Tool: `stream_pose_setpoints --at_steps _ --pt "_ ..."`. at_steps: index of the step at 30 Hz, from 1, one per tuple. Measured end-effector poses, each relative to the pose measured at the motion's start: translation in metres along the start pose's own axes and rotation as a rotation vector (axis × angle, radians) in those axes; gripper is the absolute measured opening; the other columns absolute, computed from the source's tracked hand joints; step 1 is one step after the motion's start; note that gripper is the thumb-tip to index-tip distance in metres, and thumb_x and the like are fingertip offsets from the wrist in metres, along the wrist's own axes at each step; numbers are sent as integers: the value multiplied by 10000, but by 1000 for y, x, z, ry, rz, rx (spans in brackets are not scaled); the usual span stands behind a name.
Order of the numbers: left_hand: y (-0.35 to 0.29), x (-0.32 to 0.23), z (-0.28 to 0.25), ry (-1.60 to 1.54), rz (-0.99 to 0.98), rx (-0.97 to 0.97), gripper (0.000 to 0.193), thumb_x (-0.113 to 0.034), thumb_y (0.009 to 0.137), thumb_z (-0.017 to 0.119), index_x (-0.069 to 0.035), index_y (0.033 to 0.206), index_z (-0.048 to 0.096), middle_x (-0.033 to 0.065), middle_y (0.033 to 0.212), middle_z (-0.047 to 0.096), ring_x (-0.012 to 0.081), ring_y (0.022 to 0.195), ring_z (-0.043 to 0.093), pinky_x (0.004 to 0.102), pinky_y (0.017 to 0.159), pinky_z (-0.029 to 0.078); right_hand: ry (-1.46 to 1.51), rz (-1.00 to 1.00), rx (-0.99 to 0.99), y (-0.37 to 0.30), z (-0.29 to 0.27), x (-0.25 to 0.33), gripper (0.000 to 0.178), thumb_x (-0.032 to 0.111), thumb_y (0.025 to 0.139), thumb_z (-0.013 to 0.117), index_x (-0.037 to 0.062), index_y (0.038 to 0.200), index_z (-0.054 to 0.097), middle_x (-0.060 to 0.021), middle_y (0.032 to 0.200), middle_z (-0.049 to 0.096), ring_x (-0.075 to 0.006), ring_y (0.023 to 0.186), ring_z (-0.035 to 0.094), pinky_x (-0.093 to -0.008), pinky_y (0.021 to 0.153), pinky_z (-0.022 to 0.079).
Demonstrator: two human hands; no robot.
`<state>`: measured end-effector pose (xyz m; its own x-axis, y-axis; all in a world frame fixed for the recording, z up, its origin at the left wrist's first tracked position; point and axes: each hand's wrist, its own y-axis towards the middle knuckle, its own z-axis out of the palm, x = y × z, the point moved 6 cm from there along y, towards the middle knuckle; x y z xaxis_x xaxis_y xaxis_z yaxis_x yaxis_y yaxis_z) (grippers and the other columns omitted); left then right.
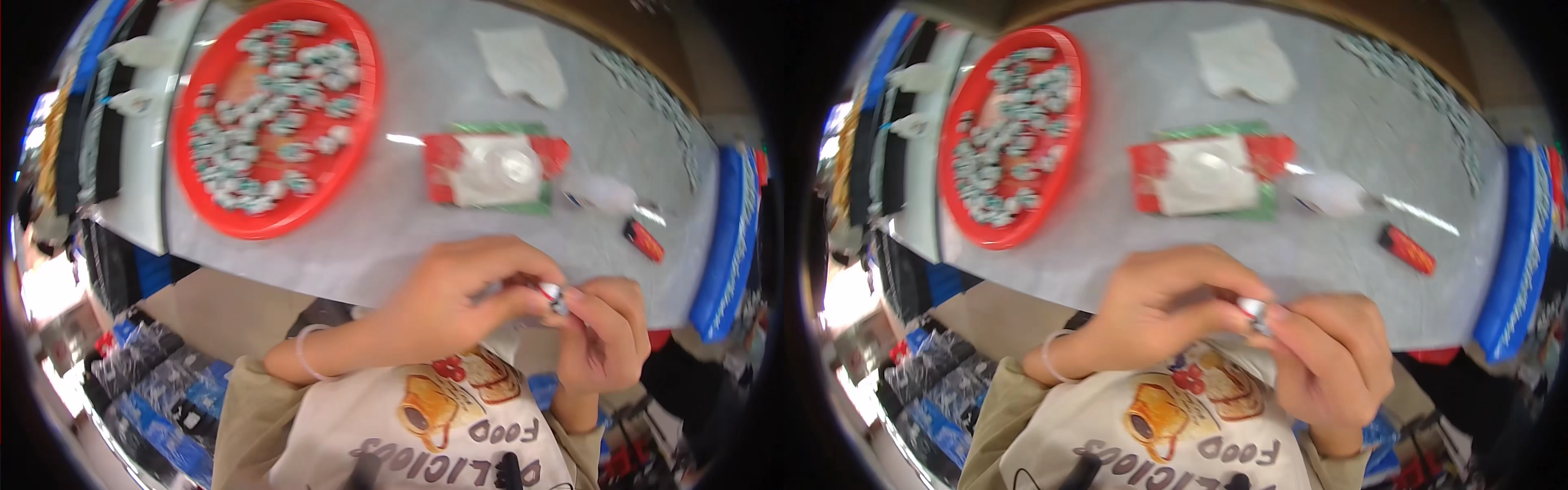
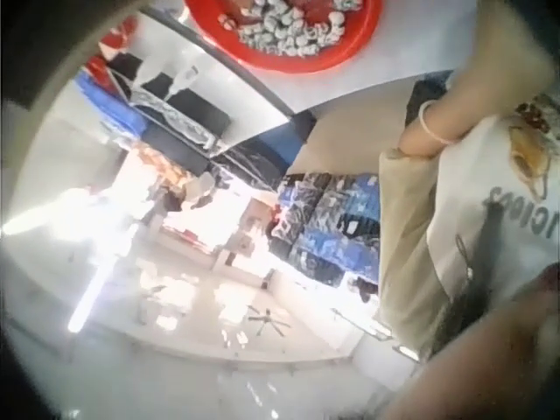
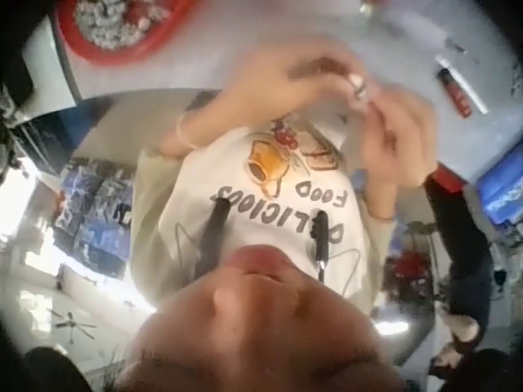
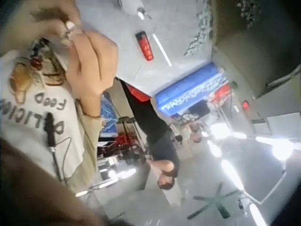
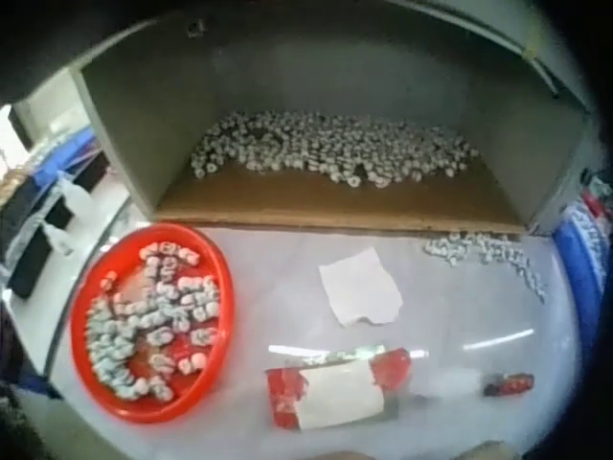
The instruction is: Assembling small plastic components by applying glue and joining them together.
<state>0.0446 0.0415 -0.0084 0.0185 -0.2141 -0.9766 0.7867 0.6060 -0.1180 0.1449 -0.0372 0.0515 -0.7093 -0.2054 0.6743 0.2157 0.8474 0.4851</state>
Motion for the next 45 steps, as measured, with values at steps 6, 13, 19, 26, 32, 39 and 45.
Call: stream_pose_setpoints --at_steps 6,13,19,26,32,39,45 --pt "-2 -11 11 -81 -7 79 200 -73 711 650 -9 890 590 42 828 595 96 720 532 247 638 435 -110 -40 44 -8 -3 7 197 9 609 636 12 801 593 -97 732 501 -208 639 474 -275 538 363" --pt "-21 -69 -75 353 296 -329 129 -13 751 572 19 876 568 77 836 583 118 733 546 249 644 445 -55 -29 27 -7 0 -1 198 76 653 636 18 838 595 -102 823 460 -211 694 447 -284 567 351" --pt "-23 -69 -142 525 -16 -542 179 30 747 502 12 914 564 95 910 566 168 793 548 263 689 437 -18 64 1 -10 0 -13 163 1 637 607 12 799 599 -103 789 484 -191 682 463 -252 537 359" --pt "-16 -95 -129 1229 138 -446 229 -74 756 533 -24 979 536 116 1012 515 281 960 480 334 823 381 -34 35 -18 -9 -1 -14 269 -114 562 557 22 785 619 -101 771 494 -169 600 478 -226 486 370" --pt "10 -88 -124 1448 133 -300 515 -204 746 550 -108 1225 386 112 1284 337 285 1203 278 368 982 219 -17 35 -8 -5 -1 -16 277 -114 554 551 28 780 623 -97 762 506 -157 578 489 -222 460 371" --pt "-5 -97 -141 1575 -93 -419 528 -257 746 566 -134 1230 392 115 1288 339 306 1155 346 378 945 281 0 48 -3 -7 -2 -18 296 -102 524 568 38 777 635 -73 724 518 -151 527 505 -228 434 394" --pt "-26 -110 -126 1549 -269 -325 539 -218 673 640 -103 1161 444 140 1217 398 333 1006 460 359 810 410 83 108 17 -5 -3 -24 243 -99 553 553 26 751 617 -86 719 514 -150 563 486 -220 473 374"
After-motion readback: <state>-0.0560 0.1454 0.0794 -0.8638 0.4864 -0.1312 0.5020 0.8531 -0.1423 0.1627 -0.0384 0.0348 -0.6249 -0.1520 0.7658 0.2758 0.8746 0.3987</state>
